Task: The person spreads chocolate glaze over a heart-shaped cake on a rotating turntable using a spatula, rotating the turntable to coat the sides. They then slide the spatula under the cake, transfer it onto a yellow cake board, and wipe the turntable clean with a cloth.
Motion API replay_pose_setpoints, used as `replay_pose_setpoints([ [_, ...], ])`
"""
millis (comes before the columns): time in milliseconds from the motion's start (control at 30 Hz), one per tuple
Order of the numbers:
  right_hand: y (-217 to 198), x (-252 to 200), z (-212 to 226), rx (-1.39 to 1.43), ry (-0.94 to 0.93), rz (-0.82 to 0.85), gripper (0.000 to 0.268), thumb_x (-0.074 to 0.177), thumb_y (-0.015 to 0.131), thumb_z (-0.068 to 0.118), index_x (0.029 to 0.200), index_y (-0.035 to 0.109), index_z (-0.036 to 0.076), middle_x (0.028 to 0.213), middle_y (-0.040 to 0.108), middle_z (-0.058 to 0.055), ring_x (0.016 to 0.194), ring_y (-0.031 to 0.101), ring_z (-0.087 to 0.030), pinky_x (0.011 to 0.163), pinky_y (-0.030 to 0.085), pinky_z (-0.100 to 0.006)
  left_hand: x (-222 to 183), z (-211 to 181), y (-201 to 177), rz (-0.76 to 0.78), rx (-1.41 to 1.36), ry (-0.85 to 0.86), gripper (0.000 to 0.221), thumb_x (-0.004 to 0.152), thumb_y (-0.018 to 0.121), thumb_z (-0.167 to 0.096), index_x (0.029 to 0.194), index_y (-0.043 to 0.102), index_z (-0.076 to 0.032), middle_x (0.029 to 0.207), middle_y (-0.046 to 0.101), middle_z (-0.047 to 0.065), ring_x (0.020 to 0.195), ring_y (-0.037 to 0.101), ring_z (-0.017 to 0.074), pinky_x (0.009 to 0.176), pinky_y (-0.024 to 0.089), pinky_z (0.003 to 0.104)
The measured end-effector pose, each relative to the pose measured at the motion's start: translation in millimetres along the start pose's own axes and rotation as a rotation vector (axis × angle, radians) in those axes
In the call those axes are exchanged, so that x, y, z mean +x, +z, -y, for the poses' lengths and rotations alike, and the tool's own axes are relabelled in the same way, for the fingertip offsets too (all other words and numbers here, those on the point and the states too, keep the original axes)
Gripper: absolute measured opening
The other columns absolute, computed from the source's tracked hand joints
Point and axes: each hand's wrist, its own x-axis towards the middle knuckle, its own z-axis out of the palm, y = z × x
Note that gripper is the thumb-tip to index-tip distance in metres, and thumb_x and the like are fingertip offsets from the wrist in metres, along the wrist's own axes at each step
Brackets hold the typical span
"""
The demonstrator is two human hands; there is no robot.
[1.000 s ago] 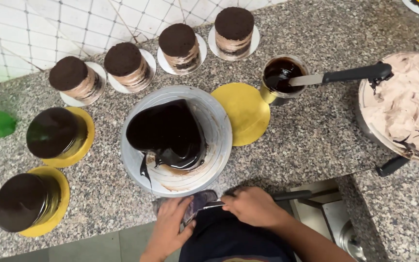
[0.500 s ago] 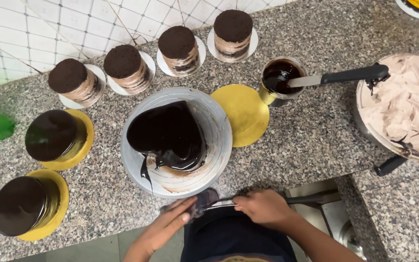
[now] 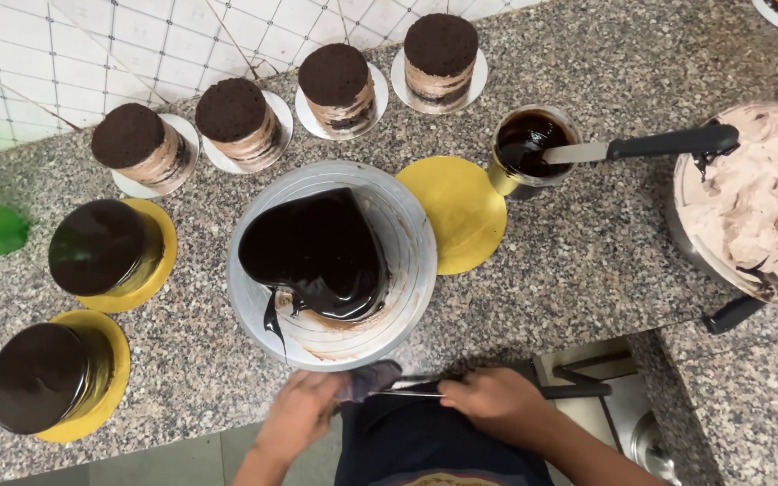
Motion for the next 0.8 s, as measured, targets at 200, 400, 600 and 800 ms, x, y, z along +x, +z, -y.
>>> replay_pose_setpoints([
  [200,-38,-63,-58,-0.087,0.182,-0.255,0.037,0.098,0.054,0.036,0.131,0.064,0.024,0.099,0.077,-0.01,0.08,0.074,-0.027,0.066,0.06,-0.039,-14,77,-37,-0.5,-0.076,-0.25,0.047,0.075,0.062,-0.003,0.122,0.061,-0.001,0.113,0.064,0.023,0.11,0.058,0.0392,0.1,0.044,0.049],
  [400,-96,-44,-60,-0.135,0.615,-0.383,0.052,0.089,0.067,0.027,0.14,0.062,0.036,0.092,0.065,-0.007,0.081,0.064,-0.024,0.073,0.054,-0.038,20,81,-71,-0.857,-0.448,-0.389,0.045,0.101,0.049,-0.015,0.141,0.057,0.004,0.131,0.063,0.021,0.123,0.057,0.0342,0.109,0.041,0.045],
  [600,-127,21,-33,-0.144,0.327,-0.723,0.046,0.085,0.078,0.021,0.13,0.071,0.026,0.101,0.063,-0.007,0.09,0.062,-0.027,0.079,0.052,-0.04,55,79,-97,-0.733,-1.343,-0.423,0.041,0.109,0.049,-0.024,0.14,0.06,0.001,0.123,0.067,0.013,0.111,0.063,0.0235,0.101,0.049,0.04],
  [800,-128,73,-37,-0.236,0.276,-0.633,0.042,0.085,0.075,0.018,0.126,0.075,0.024,0.097,0.062,-0.007,0.091,0.061,-0.029,0.077,0.051,-0.044,66,77,-97,-0.719,-1.424,-0.4,0.035,0.104,0.055,-0.02,0.133,0.063,0.0,0.122,0.071,0.01,0.11,0.068,0.0216,0.099,0.054,0.038],
])
